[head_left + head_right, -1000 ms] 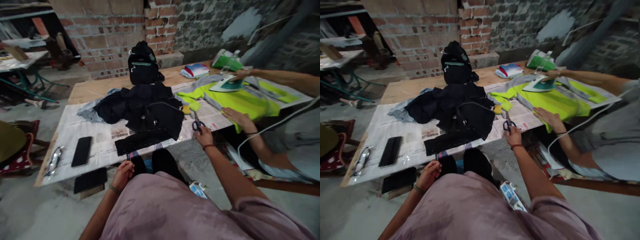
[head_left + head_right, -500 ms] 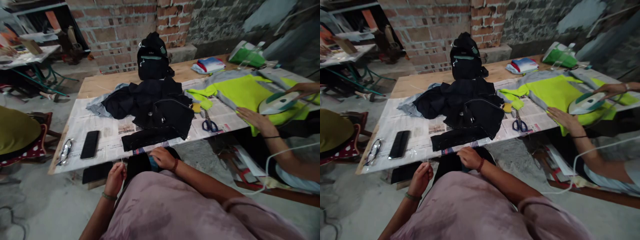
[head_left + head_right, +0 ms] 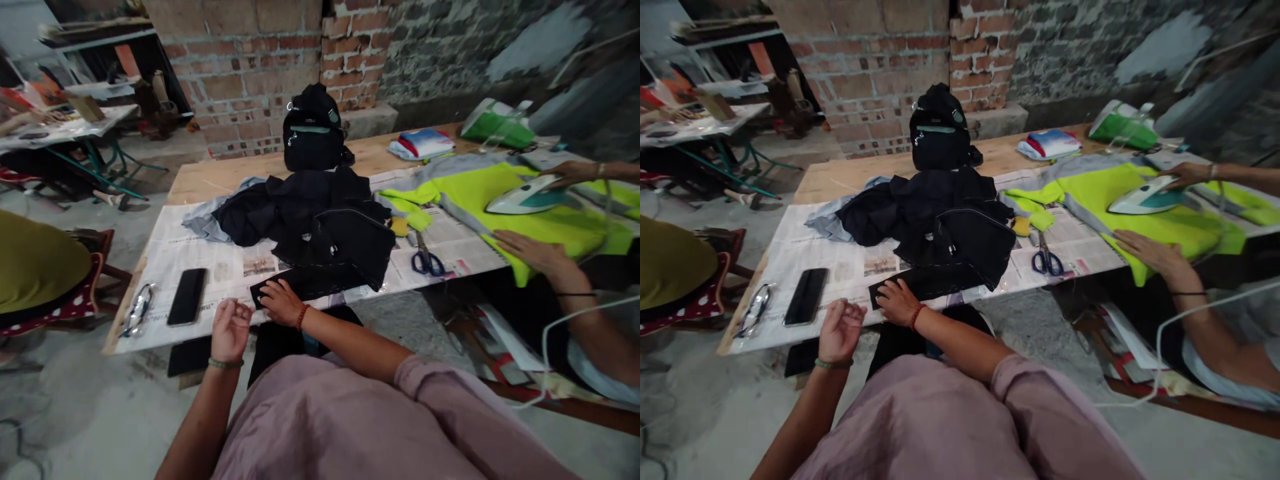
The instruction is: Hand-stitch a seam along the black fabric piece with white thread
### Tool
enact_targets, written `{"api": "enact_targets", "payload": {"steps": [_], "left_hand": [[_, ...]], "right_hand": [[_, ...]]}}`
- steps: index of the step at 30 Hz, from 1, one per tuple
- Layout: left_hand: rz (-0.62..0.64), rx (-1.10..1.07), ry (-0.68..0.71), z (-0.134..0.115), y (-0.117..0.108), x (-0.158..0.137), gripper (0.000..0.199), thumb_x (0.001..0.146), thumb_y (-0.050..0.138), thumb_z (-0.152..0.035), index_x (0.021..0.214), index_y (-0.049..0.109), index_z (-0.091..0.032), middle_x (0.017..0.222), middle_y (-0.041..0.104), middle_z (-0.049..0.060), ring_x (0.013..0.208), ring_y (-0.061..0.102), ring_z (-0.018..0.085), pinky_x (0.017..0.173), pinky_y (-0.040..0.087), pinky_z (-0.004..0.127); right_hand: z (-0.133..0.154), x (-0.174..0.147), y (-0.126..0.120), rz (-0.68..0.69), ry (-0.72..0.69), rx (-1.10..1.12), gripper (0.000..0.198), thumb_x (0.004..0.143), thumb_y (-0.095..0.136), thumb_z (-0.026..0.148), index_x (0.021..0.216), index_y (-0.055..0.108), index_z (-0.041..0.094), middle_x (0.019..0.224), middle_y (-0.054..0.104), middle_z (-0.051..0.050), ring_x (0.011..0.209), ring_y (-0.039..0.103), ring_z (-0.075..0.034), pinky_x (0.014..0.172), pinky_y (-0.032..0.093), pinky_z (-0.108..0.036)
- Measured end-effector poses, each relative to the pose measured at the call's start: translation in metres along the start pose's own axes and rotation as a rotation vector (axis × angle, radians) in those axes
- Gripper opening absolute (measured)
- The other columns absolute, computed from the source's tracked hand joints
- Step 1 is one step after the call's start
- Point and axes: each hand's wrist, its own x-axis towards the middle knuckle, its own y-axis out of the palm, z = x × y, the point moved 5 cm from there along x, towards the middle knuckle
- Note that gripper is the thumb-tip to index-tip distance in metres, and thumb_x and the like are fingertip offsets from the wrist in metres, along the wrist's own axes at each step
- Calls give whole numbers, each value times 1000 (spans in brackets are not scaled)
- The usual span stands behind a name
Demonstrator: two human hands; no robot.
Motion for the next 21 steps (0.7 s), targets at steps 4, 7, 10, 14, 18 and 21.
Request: {"api": "enact_targets", "payload": {"steps": [4,7,10,14,18,21], "left_hand": [[113,203,-201,25,17,-6,19,64,66,-29,70,54,-16,53,50,-4,39,33,2,38,25,15],[201,518,-325,32,12,-20,21,64,66,-31,67,56,-13,54,52,-3,39,30,2,37,19,16],[221,787,-348,18,-5,-31,22,62,66,-34,66,59,-13,54,51,-2,43,33,4,40,22,17],[171,950,-322,-13,-29,-41,27,61,65,-39,60,59,-13,53,49,-2,45,33,6,41,24,18],[121,1030,-314,-32,-54,-51,28,60,64,-41,64,60,-14,56,49,-1,49,35,7,43,27,18],[67,1096,-321,-39,-78,-56,30,60,64,-43,69,61,-15,58,51,-1,48,34,7,42,25,18]], "right_hand": [[-17,-32,3,-22,-2,-37,17,79,50,27,92,57,20,121,47,-6,119,29,-24,99,16,-46],[-28,-49,-1,-18,-4,-51,18,78,51,26,94,57,20,120,48,-6,119,30,-24,99,17,-45],[-33,-55,-4,-22,19,-57,22,77,51,25,98,58,22,118,49,-6,118,31,-25,98,16,-47],[-31,-54,-5,-41,49,-54,23,79,48,27,99,58,23,115,50,-5,115,32,-26,97,16,-48],[-31,-53,-6,-51,55,-39,23,79,48,27,99,58,23,114,51,-6,114,32,-25,97,17,-48],[-31,-54,-7,-71,45,-33,23,80,46,28,99,58,22,114,51,-6,114,33,-25,97,18,-47]]}}
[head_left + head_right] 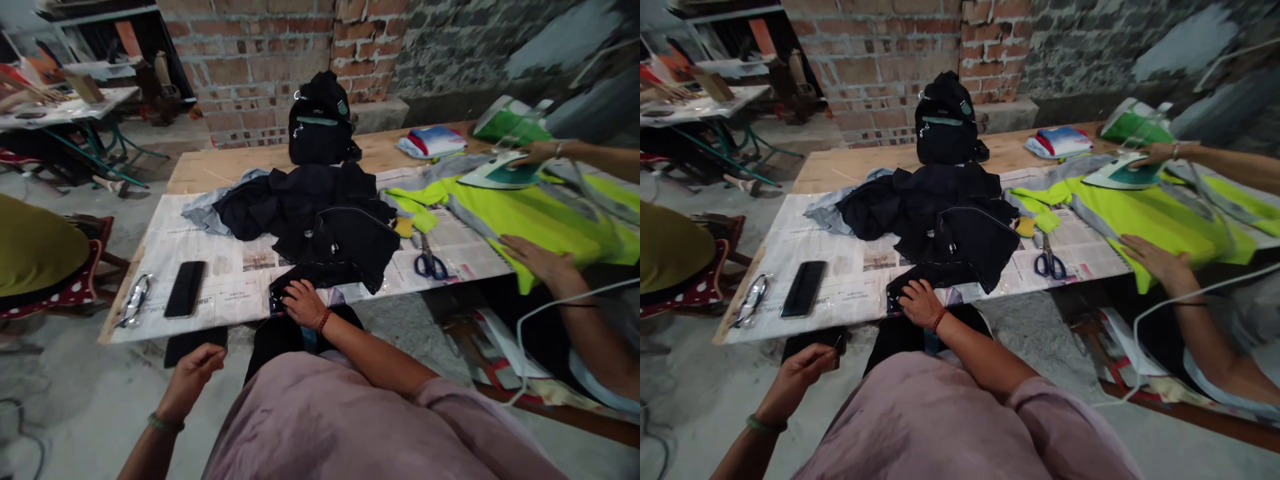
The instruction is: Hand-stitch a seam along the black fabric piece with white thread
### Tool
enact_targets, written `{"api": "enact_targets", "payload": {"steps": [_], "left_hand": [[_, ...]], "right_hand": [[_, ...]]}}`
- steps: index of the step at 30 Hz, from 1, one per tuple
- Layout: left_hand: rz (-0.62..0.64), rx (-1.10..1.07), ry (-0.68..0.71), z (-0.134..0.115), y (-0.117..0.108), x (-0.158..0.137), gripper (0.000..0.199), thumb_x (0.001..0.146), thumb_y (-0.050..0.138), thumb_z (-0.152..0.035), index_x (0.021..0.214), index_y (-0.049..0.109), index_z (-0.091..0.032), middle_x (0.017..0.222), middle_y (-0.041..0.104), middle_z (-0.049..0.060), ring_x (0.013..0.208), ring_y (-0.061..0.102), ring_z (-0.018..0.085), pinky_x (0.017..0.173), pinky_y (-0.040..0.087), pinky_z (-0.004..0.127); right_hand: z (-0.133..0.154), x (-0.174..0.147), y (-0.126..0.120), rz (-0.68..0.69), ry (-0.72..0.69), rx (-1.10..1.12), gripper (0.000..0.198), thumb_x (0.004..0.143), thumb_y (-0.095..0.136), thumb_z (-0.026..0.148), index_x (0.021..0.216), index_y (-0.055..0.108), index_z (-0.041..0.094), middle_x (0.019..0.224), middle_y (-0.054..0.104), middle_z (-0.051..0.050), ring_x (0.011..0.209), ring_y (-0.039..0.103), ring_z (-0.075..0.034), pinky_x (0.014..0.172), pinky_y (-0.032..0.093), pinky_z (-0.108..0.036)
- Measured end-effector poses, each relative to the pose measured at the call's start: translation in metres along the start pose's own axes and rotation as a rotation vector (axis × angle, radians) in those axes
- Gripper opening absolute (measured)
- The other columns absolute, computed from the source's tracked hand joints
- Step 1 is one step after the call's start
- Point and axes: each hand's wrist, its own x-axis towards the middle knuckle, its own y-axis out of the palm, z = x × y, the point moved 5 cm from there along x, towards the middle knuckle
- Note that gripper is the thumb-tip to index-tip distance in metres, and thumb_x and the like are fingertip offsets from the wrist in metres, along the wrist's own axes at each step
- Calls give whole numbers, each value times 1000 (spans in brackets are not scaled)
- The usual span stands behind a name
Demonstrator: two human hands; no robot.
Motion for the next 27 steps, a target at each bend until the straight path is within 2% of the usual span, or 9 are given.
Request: {"api": "enact_targets", "payload": {"steps": [3,6,9,13,17,20,23,25,27], "left_hand": [[-52,26,-28,19,-13,-2,33,59,64,-46,70,61,-15,58,51,-2,47,32,6,41,24,17],[-93,3,-61,30,-17,-4,37,56,65,-49,70,60,-15,56,49,-3,45,30,6,41,23,17],[-95,9,-50,24,-9,-4,39,56,64,-51,70,59,-15,57,50,-3,46,32,6,41,25,18],[-43,26,-10,9,7,7,41,57,63,-53,73,60,-15,60,52,-1,52,41,10,46,34,19],[-5,-4,-15,11,17,23,44,55,64,-54,76,59,-16,62,53,-1,54,44,10,48,37,20],[-25,-23,-51,20,21,31,44,55,65,-53,77,59,-16,62,52,-2,50,42,9,45,35,19],[-54,-73,-64,29,28,31,41,56,66,-51,78,59,-17,62,51,-3,48,40,7,43,32,18],[-73,-132,-74,34,33,30,40,55,67,-50,77,59,-17,60,51,-4,46,38,6,42,30,18],[-83,-207,-93,39,37,27,40,54,68,-49,76,59,-16,59,50,-4,44,36,5,40,27,17]], "right_hand": [[0,0,0,-15,-3,9,23,81,45,28,98,58,22,113,52,-6,113,34,-25,96,19,-47],[-5,-1,-3,-26,-6,15,23,80,47,29,99,58,21,113,52,-7,113,35,-24,97,21,-46],[-26,-7,-12,-27,16,-5,23,78,49,26,98,59,19,114,52,-8,114,36,-24,97,23,-44],[-66,-21,-30,-15,94,-57,22,79,48,24,96,59,17,117,50,-9,112,39,-23,94,29,-40],[-89,-30,-40,1,161,-79,22,80,46,23,98,58,17,118,49,-9,111,40,-21,93,31,-38],[-89,-32,-45,-8,180,-56,23,80,46,21,100,58,17,119,48,-9,113,39,-19,96,29,-38],[-75,-40,-53,-27,113,-3,30,78,46,17,106,55,18,126,41,-10,118,34,-20,97,29,-40],[-61,-55,-61,-47,47,42,34,78,44,16,111,53,20,131,36,-10,121,32,-20,97,30,-41],[-53,-77,-72,-83,29,81,35,78,43,16,111,52,20,128,38,-10,119,34,-20,95,32,-41]]}}
